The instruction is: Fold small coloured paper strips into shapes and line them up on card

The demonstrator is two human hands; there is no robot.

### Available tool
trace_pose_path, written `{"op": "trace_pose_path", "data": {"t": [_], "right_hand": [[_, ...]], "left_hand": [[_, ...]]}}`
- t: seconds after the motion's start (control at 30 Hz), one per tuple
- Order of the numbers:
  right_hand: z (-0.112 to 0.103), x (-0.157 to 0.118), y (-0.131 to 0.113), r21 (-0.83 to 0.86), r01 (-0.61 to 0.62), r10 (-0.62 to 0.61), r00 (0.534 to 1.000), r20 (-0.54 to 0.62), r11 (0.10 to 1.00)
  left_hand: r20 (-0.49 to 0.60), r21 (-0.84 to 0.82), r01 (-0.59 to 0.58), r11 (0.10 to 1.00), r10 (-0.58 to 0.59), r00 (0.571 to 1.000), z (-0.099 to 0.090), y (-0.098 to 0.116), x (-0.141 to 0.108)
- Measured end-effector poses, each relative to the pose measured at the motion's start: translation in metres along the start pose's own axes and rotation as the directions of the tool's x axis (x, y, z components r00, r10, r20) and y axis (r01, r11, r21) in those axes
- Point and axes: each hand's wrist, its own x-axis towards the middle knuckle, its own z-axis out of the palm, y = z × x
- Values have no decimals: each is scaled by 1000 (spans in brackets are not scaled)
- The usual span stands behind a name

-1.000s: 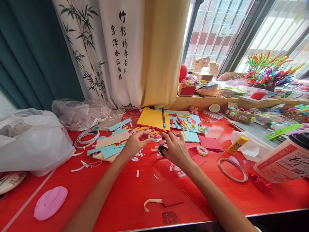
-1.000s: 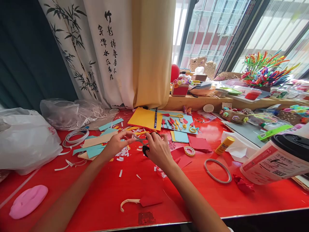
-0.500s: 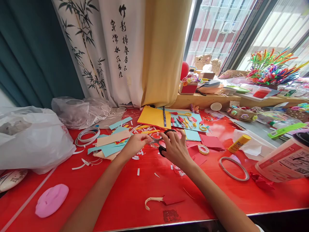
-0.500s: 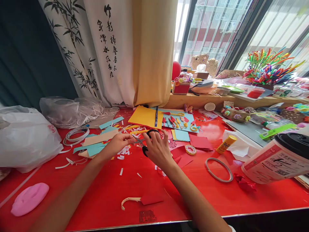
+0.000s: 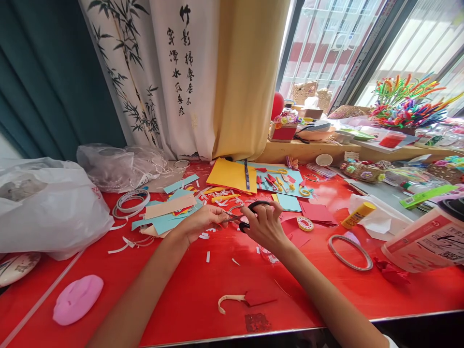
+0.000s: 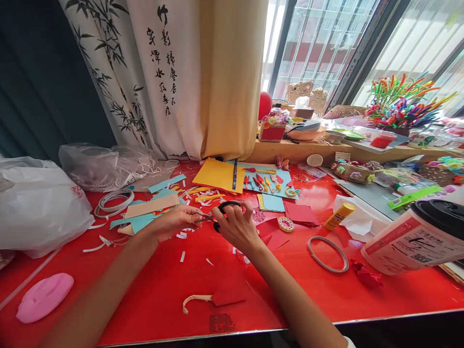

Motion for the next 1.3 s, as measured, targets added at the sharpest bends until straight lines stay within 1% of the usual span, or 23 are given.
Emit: {"op": "trace_pose_path", "data": {"t": [0.07, 0.1, 0.17, 0.2, 0.27, 0.3, 0.33, 0.37, 0.43, 0.6, 0.7, 0.8, 0.9, 0.97, 1.07, 1.13, 1.2, 1.3], "right_hand": [[3, -1, 1, -15, -5, 5, 999, -51, 1000], [4, -1, 1, -22, -17, 16, 998, -66, 1000], [5, 0, 4, -17, -52, 51, 996, -74, 999], [6, 0, 5, -8, -71, 71, 995, -76, 997], [6, 1, 9, 2, -119, 119, 989, -90, 993], [6, 2, 11, -1, -145, 144, 985, -97, 989], [6, 2, 13, -10, -170, 168, 981, -99, 985], [6, 3, 14, -20, -191, 188, 977, -96, 981], [6, 3, 16, -28, -214, 212, 974, -80, 976], [10, 1, 14, 3, -205, 205, 979, -19, 979], [11, 0, 12, 15, -185, 185, 983, 0, 983], [11, 0, 11, 9, -180, 180, 983, 28, 984], [11, 1, 10, -6, -173, 173, 981, 90, 985], [11, 1, 10, -11, -169, 169, 976, 139, 985], [11, 1, 8, -7, -184, 182, 965, 191, 983], [12, 1, 8, -5, -194, 191, 960, 207, 981], [12, 1, 8, -4, -195, 192, 958, 212, 981], [12, 1, 8, 2, -194, 189, 958, 217, 981]], "left_hand": [[-8, -60, 11, 998, -11, 1000, 1, 1, 0], [-47, -78, -3, 997, -1, 999, 0, 1, 1], [-189, -102, -61, 993, 41, 981, -4, 2, 2], [-280, -110, -97, 989, 63, 958, -7, 2, 2], [-438, -123, -178, 976, 107, 893, -16, 3, 3], [-486, -126, -216, 968, 130, 864, -21, 3, 3], [-511, -123, -247, 961, 152, 846, -25, 3, 3], [-516, -121, -272, 955, 174, 839, -28, 4, 3], [-489, -135, -283, 950, 184, 853, -29, 4, 4], [-418, -210, -197, 958, 94, 904, -21, 5, 4], [-373, -152, -158, 976, 92, 923, -19, 7, 2], [-389, -72, -153, 986, 113, 914, -19, 7, 1], [-410, -28, -147, 989, 122, 904, -19, 6, 1], [-414, 34, -132, 991, 134, 900, -19, 4, 2], [-420, 151, -121, 981, 175, 890, -21, 0, 5], [-432, 197, -130, 972, 205, 878, -22, -2, 7], [-424, 194, -156, 969, 226, 877, -22, -3, 8], [-414, 137, -197, 971, 236, 879, -19, -3, 10]]}}
